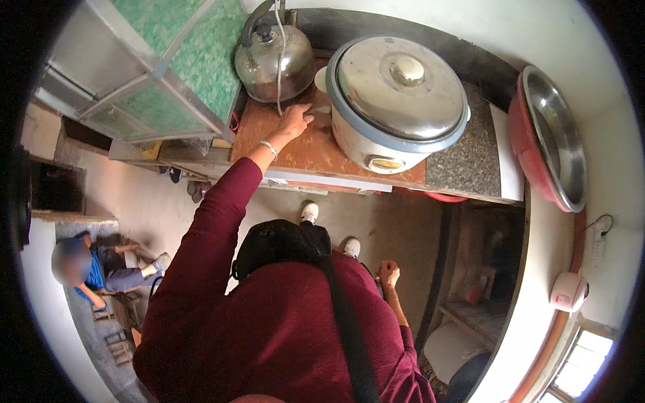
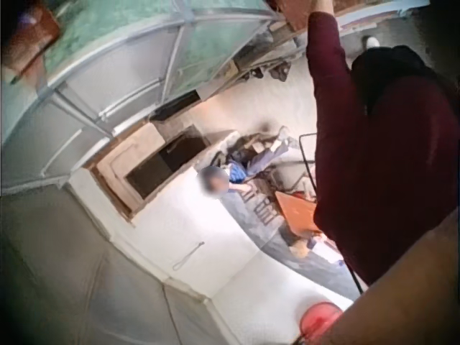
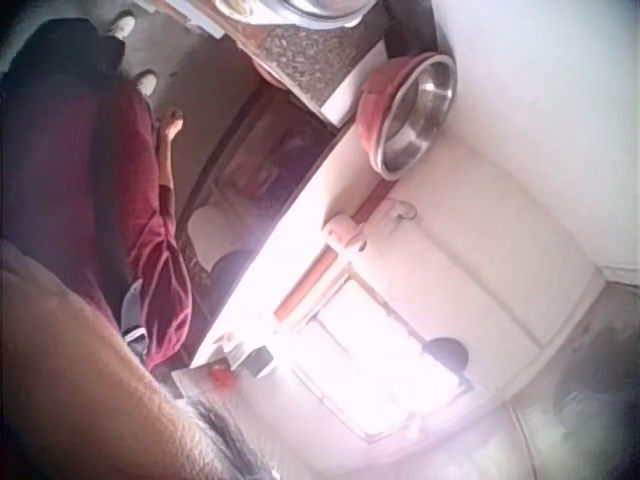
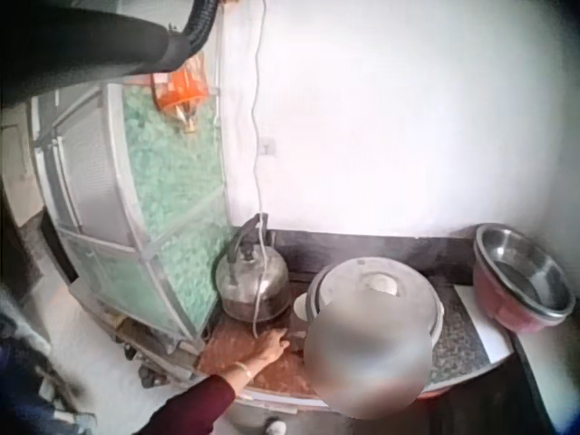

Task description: The person opens a cabinet to retrieve a bowl and a spoon, then scoops food from a rice cooker into the bowl. They hand the bowl to a seated man and subsequently wipe a table with a cloth.

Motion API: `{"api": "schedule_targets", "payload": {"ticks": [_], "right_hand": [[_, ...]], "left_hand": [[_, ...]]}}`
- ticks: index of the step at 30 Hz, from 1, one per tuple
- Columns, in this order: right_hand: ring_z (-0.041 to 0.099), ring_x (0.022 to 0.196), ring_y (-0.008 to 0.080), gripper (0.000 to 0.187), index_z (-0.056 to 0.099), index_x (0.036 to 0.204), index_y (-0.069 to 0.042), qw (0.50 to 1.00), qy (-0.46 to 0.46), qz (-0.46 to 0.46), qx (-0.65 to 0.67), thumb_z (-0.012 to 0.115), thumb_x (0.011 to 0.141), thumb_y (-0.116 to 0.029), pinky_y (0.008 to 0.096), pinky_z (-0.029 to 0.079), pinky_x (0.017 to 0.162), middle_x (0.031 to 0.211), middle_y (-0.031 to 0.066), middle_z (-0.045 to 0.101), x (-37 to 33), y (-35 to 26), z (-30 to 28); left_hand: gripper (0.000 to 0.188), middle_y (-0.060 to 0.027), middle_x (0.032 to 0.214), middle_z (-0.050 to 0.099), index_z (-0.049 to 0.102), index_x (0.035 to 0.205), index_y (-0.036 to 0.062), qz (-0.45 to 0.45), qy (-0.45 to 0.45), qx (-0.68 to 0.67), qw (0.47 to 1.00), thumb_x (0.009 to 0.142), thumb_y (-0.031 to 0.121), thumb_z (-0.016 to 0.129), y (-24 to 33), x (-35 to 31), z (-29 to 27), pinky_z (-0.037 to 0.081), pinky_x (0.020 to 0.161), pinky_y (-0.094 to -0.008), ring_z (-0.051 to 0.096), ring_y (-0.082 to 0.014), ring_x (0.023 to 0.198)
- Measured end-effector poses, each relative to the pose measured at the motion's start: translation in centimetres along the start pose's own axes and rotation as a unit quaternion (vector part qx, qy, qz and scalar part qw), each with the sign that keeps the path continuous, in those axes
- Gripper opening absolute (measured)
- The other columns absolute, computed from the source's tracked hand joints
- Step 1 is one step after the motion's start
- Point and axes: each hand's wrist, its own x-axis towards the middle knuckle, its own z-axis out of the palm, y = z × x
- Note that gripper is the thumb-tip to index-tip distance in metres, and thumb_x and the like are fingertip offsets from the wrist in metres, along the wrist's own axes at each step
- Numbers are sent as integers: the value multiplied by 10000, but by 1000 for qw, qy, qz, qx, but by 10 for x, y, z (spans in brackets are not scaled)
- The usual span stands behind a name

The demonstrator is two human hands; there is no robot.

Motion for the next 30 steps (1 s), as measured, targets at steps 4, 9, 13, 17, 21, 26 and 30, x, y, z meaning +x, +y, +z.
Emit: {"api": "schedule_targets", "payload": {"ticks": [4,9,13,17,21,26,30], "right_hand": [[627,542,207,249,616,710,-14,986,69,-71,-135,529,789,-233,332,503,551,605,121,624,6,32,39],[629,631,270,245,615,725,-25,995,38,1,-88,557,764,-260,377,489,616,657,131,633,6,-26,66],[633,555,212,262,597,734,-1,993,46,-27,-108,553,792,-252,330,499,560,635,120,628,15,-31,79],[623,518,180,243,587,755,5,997,11,26,-72,545,806,-229,304,495,497,628,102,625,13,-68,69],[615,502,166,221,571,762,13,997,7,51,-53,537,810,-200,291,488,454,605,104,614,17,-75,61],[608,494,166,216,563,759,19,997,1,40,-63,535,816,-188,298,492,461,602,118,607,16,-76,53],[603,489,166,211,569,769,24,996,4,46,-77,538,810,-182,298,494,465,604,118,608,14,-77,50]], "left_hand": [[219,-232,791,596,637,766,1,14,-118,-1,993,790,216,606,-13,24,8,458,701,-468,575,-406,806],[226,-214,765,599,638,769,5,72,-155,17,985,801,224,593,-32,38,6,456,673,-468,581,-396,773],[215,-205,743,597,632,748,10,87,-107,-18,990,805,210,579,-32,27,11,454,646,-467,584,-386,732],[166,-190,712,603,621,712,21,154,-75,7,985,798,157,577,-37,28,10,454,634,-478,592,-368,700],[129,-200,779,603,619,783,-2,99,-96,-16,990,801,112,562,-29,11,13,465,650,-467,583,-381,748],[99,-194,789,608,616,822,18,139,-71,18,988,795,88,552,-35,23,13,483,642,-453,591,-371,733],[97,-197,831,611,615,817,26,183,-79,40,979,796,79,536,-39,18,12,500,652,-434,600,-361,746]]}}
